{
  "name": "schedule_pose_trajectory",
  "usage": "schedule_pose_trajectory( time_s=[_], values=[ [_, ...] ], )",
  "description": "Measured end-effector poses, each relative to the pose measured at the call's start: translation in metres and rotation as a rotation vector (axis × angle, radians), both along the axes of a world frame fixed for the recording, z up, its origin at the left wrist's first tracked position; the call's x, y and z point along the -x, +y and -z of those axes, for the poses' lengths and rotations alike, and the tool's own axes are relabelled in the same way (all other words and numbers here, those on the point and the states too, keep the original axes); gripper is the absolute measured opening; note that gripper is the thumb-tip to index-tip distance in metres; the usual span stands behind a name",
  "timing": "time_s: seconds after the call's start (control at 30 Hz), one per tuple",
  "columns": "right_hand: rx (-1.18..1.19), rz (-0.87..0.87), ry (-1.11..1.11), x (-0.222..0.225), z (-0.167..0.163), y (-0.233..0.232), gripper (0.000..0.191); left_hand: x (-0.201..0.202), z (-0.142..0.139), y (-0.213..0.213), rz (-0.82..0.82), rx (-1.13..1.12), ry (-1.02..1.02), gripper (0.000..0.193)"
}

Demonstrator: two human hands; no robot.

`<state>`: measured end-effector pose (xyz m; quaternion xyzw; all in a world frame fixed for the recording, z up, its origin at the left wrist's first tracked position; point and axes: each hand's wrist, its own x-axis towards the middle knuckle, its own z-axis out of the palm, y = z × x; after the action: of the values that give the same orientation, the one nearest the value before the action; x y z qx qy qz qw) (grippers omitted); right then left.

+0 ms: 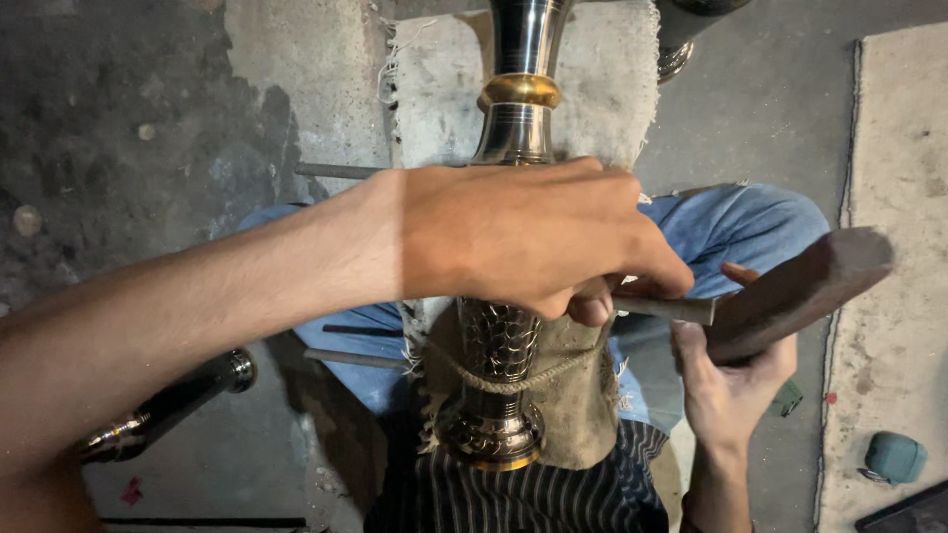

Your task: The person sits on the floor holding a small steel punch against the engraved body of a brass vase and strikes the punch with a wooden mallet, repositioning the punch repeatedly around the pattern. They occasionally rotate the vase and resume hammering along the decorative design.

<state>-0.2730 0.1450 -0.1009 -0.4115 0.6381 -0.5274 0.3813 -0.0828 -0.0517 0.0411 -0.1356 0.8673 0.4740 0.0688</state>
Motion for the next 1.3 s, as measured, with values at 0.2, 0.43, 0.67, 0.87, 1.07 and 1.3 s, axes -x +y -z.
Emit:
schedule_pose_trajectory(
  time_s=[0.2,0.43,0.67,0.87,1.07,1.3],
  values=[
    [0.126,0.081,0.081,0.0,-0.02,-0.015,0.053,-0.001,0.009,0.001,0.024,-0.021,-0.024,0.042],
    [-0.016,0.123,-0.015,0.002,-0.016,0.002,0.057,-0.012,0.018,0.008,-0.034,0.002,0.173,0.046],
    [0.026,0.255,0.01,0.01,0.039,0.032,0.042,-0.019,0.012,0.01,-0.238,-0.007,0.09,0.038],
    [0.043,0.122,0.177,0.012,0.081,0.04,0.03,-0.01,0.004,0.023,-0.093,-0.03,0.04,0.045],
    [-0.121,0.139,-0.026,0.008,0.065,0.044,0.034,0.002,-0.001,0.022,0.012,0.059,0.05,0.059],
    [0.099,0.093,0.145,0.004,0.027,0.028,0.038,-0.001,0.003,0.025,0.001,0.061,0.084,0.058]
  ],
)
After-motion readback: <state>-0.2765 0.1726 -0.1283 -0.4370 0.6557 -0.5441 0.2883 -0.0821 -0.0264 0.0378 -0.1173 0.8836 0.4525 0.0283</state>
